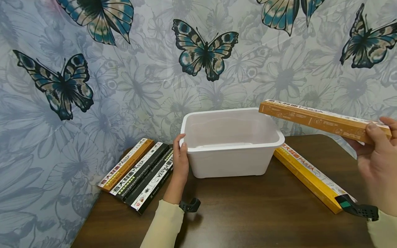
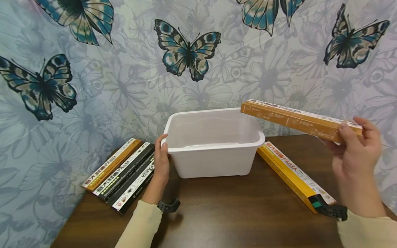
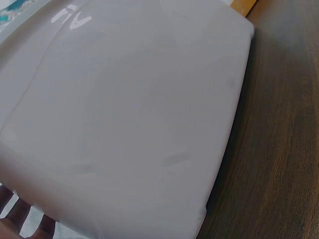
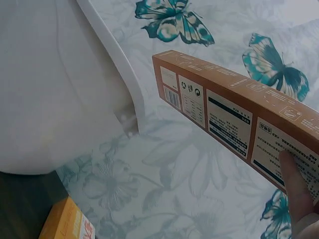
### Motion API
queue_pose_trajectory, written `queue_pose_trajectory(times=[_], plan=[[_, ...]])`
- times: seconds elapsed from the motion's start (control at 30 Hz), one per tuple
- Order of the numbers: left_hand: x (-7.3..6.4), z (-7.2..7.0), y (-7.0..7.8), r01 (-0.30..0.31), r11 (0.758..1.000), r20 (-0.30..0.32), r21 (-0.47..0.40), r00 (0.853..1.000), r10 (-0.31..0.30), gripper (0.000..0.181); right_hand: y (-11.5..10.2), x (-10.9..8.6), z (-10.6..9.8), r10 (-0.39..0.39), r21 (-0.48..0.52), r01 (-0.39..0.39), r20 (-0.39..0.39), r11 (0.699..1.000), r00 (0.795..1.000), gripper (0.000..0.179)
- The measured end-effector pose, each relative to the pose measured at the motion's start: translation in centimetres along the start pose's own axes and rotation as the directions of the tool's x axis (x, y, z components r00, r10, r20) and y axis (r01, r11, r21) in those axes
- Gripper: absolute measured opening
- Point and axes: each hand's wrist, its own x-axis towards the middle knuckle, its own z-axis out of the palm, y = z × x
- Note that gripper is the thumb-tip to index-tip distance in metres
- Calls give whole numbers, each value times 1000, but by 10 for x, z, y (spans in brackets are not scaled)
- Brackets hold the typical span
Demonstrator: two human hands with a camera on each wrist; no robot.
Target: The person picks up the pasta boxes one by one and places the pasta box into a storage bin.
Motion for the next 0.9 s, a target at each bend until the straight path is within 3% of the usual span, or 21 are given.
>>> queue_pose_trajectory(times=[0.3, 0.6, 0.9], plan=[[0, -1, 0, -8, 1000, 4, -11, 1000, 8, 47, 17, -3, 27, 68, -157, -49, 119, 986, 991, 43], [1, 0, 0, -12, 1000, 4, -15, 1000, 12, 47, 40, 3, 35, 132, -119, -104, 262, 987, 956, 39], [1, -1, 0, -8, 1000, -4, 0, 1000, 8, 48, 61, 7, 37, 215, -196, -155, 341, 968, 915, 38]])
